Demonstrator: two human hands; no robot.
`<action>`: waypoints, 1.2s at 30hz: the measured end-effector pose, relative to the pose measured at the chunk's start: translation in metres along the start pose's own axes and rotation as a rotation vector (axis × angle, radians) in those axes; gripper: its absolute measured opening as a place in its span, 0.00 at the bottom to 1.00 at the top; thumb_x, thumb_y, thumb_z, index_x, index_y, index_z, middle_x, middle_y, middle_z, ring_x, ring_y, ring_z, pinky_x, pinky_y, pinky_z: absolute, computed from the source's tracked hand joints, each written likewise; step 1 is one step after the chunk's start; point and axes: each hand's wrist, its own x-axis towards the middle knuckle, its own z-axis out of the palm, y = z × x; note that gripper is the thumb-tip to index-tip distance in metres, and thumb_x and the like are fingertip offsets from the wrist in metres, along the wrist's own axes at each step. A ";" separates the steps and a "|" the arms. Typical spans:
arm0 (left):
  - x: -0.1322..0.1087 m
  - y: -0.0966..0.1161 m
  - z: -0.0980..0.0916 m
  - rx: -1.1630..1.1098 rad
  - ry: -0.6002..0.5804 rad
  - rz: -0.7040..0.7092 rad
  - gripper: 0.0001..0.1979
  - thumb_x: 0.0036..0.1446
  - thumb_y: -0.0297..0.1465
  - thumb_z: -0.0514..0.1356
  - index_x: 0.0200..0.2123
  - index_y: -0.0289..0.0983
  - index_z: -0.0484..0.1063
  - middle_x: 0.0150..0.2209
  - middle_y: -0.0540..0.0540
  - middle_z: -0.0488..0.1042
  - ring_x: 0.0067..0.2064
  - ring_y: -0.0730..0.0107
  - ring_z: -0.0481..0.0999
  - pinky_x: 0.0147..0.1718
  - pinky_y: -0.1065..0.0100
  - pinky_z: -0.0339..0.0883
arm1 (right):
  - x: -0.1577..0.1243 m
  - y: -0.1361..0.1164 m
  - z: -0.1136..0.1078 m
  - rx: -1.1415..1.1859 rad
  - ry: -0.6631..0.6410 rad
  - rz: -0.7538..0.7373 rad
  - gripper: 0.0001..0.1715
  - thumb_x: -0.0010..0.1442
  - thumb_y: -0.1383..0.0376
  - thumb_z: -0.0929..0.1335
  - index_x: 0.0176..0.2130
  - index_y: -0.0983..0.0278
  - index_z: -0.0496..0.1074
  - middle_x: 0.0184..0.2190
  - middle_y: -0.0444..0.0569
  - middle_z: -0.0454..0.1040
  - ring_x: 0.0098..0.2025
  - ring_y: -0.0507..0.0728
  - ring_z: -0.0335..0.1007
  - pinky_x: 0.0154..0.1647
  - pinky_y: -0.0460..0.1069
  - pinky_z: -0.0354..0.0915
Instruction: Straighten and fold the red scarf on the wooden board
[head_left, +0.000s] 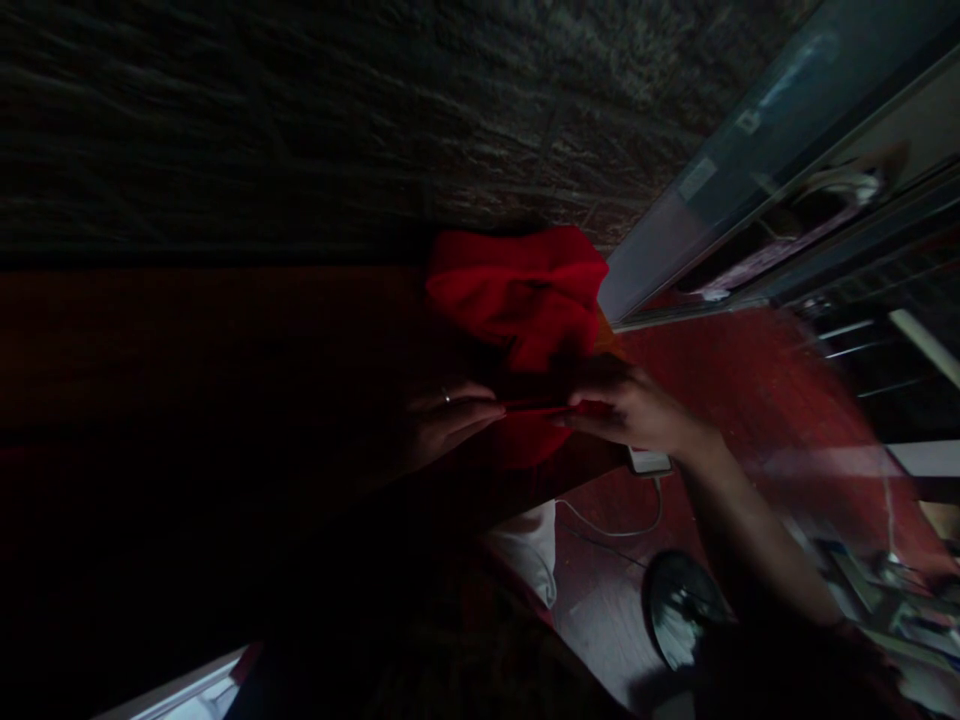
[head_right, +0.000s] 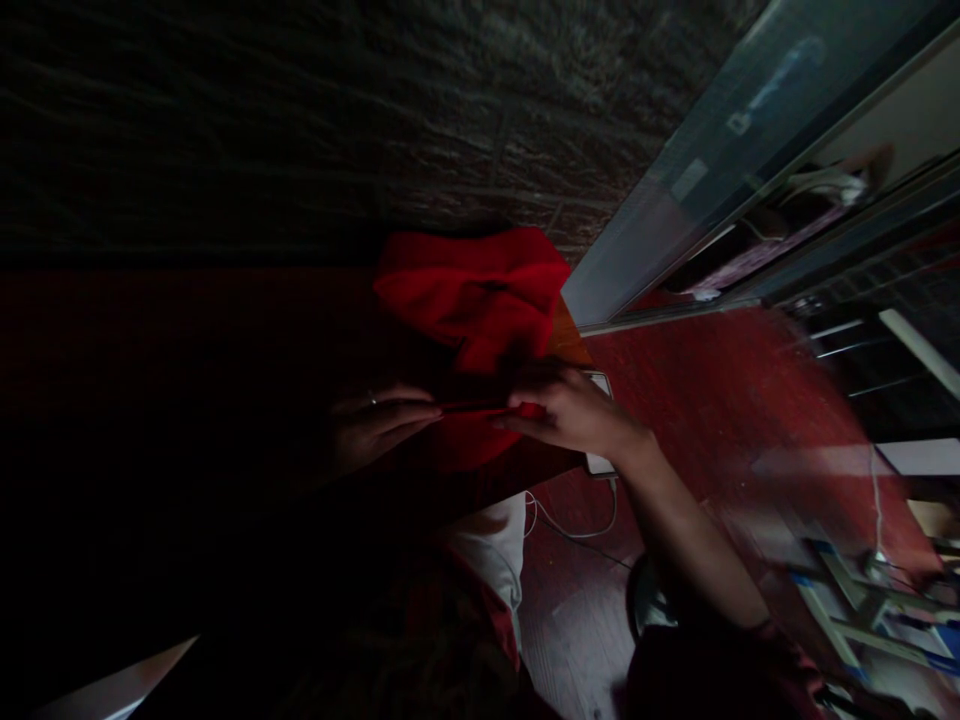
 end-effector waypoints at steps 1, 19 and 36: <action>0.000 0.000 0.000 -0.001 -0.002 -0.008 0.07 0.64 0.29 0.60 0.44 0.42 0.77 0.41 0.48 0.81 0.41 0.73 0.80 0.43 0.71 0.74 | -0.004 0.004 -0.004 0.029 -0.027 0.013 0.12 0.66 0.58 0.69 0.34 0.63 0.74 0.31 0.47 0.74 0.36 0.54 0.70 0.39 0.50 0.62; 0.001 -0.009 0.015 -0.071 -0.099 -0.271 0.08 0.66 0.35 0.58 0.38 0.38 0.74 0.35 0.48 0.79 0.38 0.71 0.78 0.41 0.70 0.69 | -0.038 0.038 0.000 0.158 0.062 0.176 0.11 0.66 0.58 0.69 0.40 0.63 0.77 0.31 0.46 0.76 0.30 0.50 0.71 0.32 0.46 0.63; 0.001 -0.014 0.017 -0.177 -0.151 -0.369 0.09 0.67 0.36 0.55 0.40 0.38 0.72 0.36 0.49 0.78 0.39 0.70 0.78 0.42 0.71 0.67 | -0.051 0.049 0.013 0.319 0.116 0.405 0.17 0.60 0.52 0.72 0.39 0.62 0.80 0.34 0.49 0.78 0.34 0.54 0.73 0.36 0.48 0.67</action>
